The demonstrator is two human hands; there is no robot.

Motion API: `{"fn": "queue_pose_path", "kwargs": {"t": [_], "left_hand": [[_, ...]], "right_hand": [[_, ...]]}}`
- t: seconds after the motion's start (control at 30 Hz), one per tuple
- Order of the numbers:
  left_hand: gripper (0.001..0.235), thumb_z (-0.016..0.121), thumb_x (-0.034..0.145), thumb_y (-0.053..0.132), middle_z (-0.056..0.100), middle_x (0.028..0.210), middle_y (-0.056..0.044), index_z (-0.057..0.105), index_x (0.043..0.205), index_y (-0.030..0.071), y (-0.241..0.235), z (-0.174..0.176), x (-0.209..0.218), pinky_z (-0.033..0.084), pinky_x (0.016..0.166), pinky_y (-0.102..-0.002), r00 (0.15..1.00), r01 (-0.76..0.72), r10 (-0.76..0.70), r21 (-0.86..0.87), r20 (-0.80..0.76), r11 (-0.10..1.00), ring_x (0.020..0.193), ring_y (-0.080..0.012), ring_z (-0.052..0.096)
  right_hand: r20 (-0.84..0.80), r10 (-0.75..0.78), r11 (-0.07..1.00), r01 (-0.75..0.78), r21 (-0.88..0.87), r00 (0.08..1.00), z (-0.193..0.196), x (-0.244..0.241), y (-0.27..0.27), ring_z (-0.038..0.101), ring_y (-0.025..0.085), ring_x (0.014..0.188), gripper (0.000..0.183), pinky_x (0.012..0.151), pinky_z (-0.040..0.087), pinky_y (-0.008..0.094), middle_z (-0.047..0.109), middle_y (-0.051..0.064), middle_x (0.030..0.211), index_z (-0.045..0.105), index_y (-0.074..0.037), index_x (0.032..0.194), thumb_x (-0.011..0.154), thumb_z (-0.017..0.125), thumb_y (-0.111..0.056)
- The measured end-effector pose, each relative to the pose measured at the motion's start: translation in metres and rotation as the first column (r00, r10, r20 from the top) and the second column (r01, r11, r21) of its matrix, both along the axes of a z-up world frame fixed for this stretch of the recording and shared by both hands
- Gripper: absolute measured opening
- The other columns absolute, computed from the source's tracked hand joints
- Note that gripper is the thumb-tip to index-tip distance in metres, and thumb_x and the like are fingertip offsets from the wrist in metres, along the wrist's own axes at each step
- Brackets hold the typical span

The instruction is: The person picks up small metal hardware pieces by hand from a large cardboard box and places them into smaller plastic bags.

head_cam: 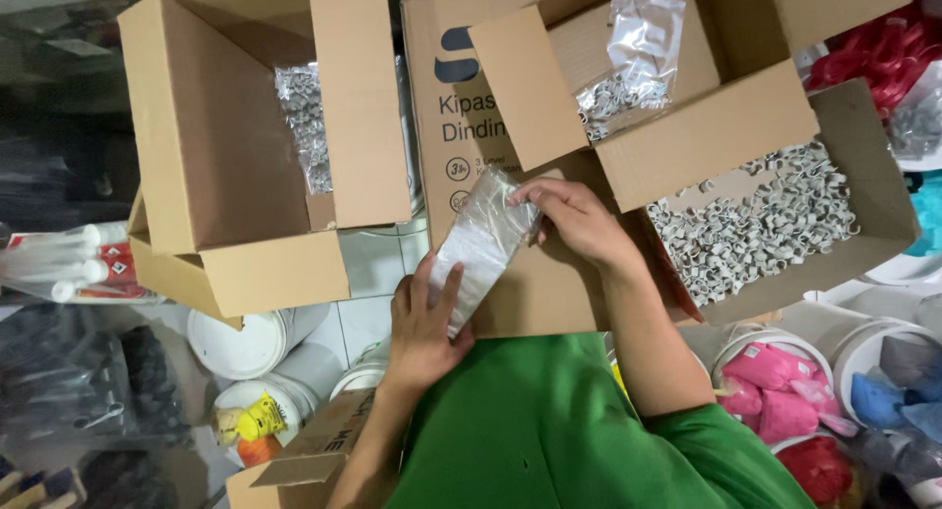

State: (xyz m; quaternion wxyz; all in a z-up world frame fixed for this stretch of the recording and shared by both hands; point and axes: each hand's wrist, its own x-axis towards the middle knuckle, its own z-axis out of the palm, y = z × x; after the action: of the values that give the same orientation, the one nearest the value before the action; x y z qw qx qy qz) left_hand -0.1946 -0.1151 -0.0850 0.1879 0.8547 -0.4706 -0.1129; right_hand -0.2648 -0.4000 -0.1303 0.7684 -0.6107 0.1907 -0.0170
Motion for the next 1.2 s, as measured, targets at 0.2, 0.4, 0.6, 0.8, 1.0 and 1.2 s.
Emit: {"fn": "queue_pose_path", "kwargs": {"t": [0.2, 0.4, 0.6, 0.8, 1.0, 1.2], "left_hand": [[0.094, 0.080, 0.067, 0.021, 0.029, 0.158, -0.019, 0.042, 0.153, 0.017, 0.002, 0.002, -0.002, 0.036, 0.110, -0.059, 1.000, -0.014, 0.014, 0.003, -0.019, 1.000, 0.130, -0.0483, 0.040], [0.093, 0.079, 0.066, 0.019, 0.030, 0.158, -0.019, 0.044, 0.152, 0.020, 0.005, 0.003, -0.001, 0.037, 0.108, -0.058, 1.000, 0.009, -0.008, 0.029, -0.015, 1.000, 0.130, -0.0470, 0.040], [0.092, 0.078, 0.067, 0.019, 0.030, 0.158, -0.018, 0.044, 0.152, 0.021, 0.008, 0.000, -0.004, 0.037, 0.109, -0.058, 1.000, -0.012, 0.012, 0.023, -0.002, 1.000, 0.131, -0.0467, 0.040], [0.092, 0.080, 0.067, 0.023, 0.027, 0.159, -0.018, 0.044, 0.152, 0.020, 0.008, -0.003, -0.003, 0.036, 0.108, -0.061, 1.000, -0.025, 0.025, 0.035, 0.004, 0.999, 0.131, -0.0484, 0.038], [0.093, 0.080, 0.066, 0.022, 0.028, 0.159, -0.018, 0.044, 0.152, 0.019, 0.006, -0.003, -0.001, 0.037, 0.108, -0.061, 0.999, -0.032, 0.032, 0.043, -0.004, 0.999, 0.130, -0.0476, 0.039], [0.093, 0.081, 0.064, 0.021, 0.031, 0.157, -0.020, 0.046, 0.151, 0.017, 0.002, -0.003, -0.002, 0.041, 0.104, -0.058, 0.998, -0.054, 0.055, -0.038, 0.025, 0.998, 0.125, -0.0466, 0.042]], "right_hand": [[-0.068, 0.044, 0.988, -0.053, -0.142, 0.997, 0.003, -0.004, -0.007, 0.059, 0.008, 0.069, 0.020, 0.063, 0.050, 0.025, 0.067, 0.001, 0.088, 0.073, -0.002, 0.112, 0.102, 0.058, -0.010], [0.046, -0.027, 0.961, 0.039, -0.275, 0.999, 0.015, -0.001, 0.001, 0.057, 0.009, 0.080, 0.022, 0.070, 0.049, 0.026, 0.062, 0.003, 0.089, 0.065, 0.001, 0.108, 0.090, 0.077, -0.006], [-0.059, -0.152, 0.857, 0.102, -0.504, 0.987, 0.031, 0.008, 0.011, 0.073, 0.015, 0.079, 0.023, 0.073, 0.056, 0.029, 0.076, 0.011, 0.087, 0.068, 0.000, 0.113, 0.091, 0.071, -0.007], [-0.069, -0.270, 0.800, 0.183, -0.572, 0.960, 0.033, 0.010, 0.022, 0.077, 0.023, 0.081, 0.015, 0.072, 0.057, 0.034, 0.076, 0.015, 0.091, 0.065, 0.000, 0.111, 0.099, 0.065, -0.008], [0.277, -0.316, 0.587, 0.417, -0.695, 0.907, 0.045, 0.012, 0.034, 0.064, 0.032, 0.089, 0.009, 0.074, 0.053, 0.037, 0.062, 0.021, 0.101, 0.069, 0.000, 0.103, 0.095, 0.070, -0.002], [0.423, -0.333, 0.451, 0.536, -0.714, 0.843, 0.040, 0.009, 0.038, 0.066, 0.032, 0.094, 0.015, 0.082, 0.053, 0.039, 0.067, 0.014, 0.103, 0.069, 0.000, 0.109, 0.096, 0.068, 0.006]]}}
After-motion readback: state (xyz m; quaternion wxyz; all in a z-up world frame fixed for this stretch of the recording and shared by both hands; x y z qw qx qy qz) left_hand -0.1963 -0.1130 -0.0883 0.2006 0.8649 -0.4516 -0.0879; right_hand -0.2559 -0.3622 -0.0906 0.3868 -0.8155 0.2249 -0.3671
